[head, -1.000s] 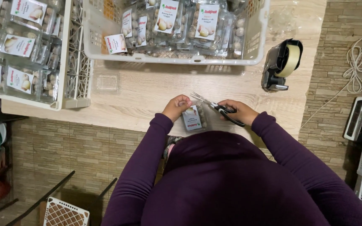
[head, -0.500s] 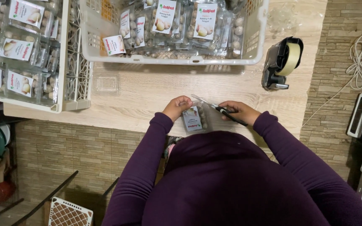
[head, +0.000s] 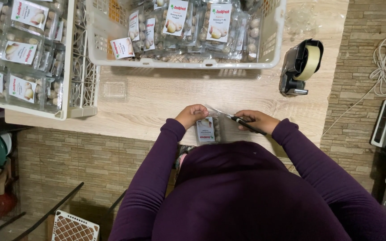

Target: The person labels and seals small plastic containers of mushrooms using scissors and adhesive tape, working from large baskets of pre-packaged items on a wooden table.

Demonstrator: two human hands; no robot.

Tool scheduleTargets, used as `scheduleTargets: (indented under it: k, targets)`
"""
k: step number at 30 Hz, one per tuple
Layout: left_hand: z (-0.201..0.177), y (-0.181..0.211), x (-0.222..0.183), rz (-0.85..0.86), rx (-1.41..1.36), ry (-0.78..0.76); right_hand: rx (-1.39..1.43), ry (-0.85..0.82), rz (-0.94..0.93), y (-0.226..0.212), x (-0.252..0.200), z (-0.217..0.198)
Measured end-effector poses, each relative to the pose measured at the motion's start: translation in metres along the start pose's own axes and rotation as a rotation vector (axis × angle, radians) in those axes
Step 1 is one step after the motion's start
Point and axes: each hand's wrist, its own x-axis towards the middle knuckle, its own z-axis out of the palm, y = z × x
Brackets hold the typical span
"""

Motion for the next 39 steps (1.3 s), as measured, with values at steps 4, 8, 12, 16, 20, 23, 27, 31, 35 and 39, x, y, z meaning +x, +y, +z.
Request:
scheduleTargets:
  k: [4, 8, 12, 16, 20, 23, 27, 31, 35, 39]
  targets:
    - [0.003, 0.002, 0.001, -0.012, 0.007, -0.026, 0.014, -0.032, 0.016, 0.000, 0.000, 0.001]
    - [0.002, 0.002, 0.003, -0.029, 0.014, -0.028, -0.003, -0.020, 0.012, 0.005, 0.001, -0.002]
    - [0.000, -0.002, 0.007, -0.027, 0.024, -0.036, 0.040, -0.034, 0.066, 0.010, 0.005, -0.004]
    - [0.006, 0.001, 0.007, -0.022, 0.028, -0.053, 0.055, -0.036, 0.089, 0.024, 0.006, -0.004]
    - [0.007, 0.004, 0.004, -0.027, 0.032, -0.051, 0.034, -0.004, 0.095, 0.028, 0.012, -0.006]
    - [0.008, 0.002, 0.003, -0.019, 0.081, -0.040, -0.046, 0.105, 0.062, 0.038, 0.016, -0.009]
    - [0.007, -0.005, 0.010, 0.029, 0.231, 0.026, -0.581, 0.320, 0.138, 0.031, 0.001, -0.010]
    - [0.002, 0.015, 0.003, 0.143, 0.655, 0.225, -0.968, 0.354, 0.216, 0.037, -0.015, -0.020]
    - [-0.015, 0.038, -0.016, 0.043, 0.462, 0.556, -1.304, 0.582, 0.106, 0.067, -0.023, -0.034]
    - [-0.040, 0.043, -0.033, 0.052, -0.150, 0.651, -1.509, 0.685, 0.128, 0.094, -0.024, -0.046]
